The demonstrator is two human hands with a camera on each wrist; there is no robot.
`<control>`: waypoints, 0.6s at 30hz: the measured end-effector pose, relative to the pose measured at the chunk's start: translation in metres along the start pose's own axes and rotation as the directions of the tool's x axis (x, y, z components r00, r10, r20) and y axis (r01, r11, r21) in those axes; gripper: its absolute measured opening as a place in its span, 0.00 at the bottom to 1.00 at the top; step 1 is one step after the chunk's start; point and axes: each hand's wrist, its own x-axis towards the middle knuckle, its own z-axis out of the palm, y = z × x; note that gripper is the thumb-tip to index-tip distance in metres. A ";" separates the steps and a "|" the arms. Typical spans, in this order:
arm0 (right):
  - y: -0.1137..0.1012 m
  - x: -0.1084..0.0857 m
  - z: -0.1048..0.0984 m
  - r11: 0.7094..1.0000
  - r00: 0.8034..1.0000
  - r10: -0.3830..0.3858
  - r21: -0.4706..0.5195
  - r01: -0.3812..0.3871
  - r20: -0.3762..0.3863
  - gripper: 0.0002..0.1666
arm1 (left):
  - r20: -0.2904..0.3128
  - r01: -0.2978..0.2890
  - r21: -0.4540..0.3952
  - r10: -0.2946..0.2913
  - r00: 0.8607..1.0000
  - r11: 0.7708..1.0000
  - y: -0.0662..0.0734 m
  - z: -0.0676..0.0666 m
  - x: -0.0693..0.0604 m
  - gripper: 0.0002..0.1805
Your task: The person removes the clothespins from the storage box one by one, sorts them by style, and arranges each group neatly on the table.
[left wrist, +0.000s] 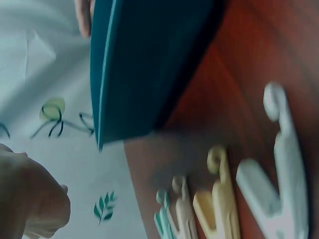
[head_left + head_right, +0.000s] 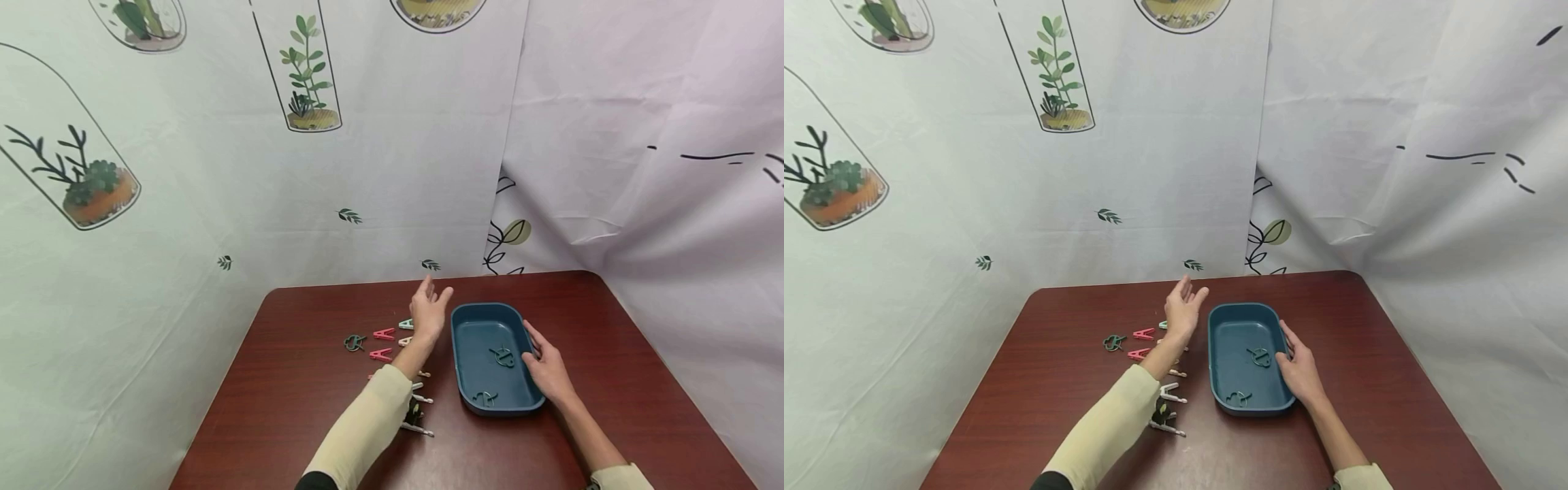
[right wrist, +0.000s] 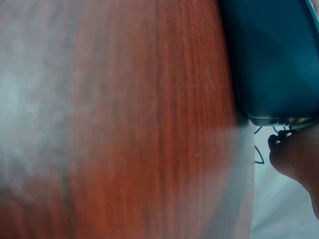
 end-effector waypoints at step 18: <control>0.001 0.000 0.001 1.000 1.000 0.002 0.000 -0.002 0.010 0.41 | 0.368 -0.101 0.279 -0.009 0.930 0.955 -0.019 0.022 -0.051 0.25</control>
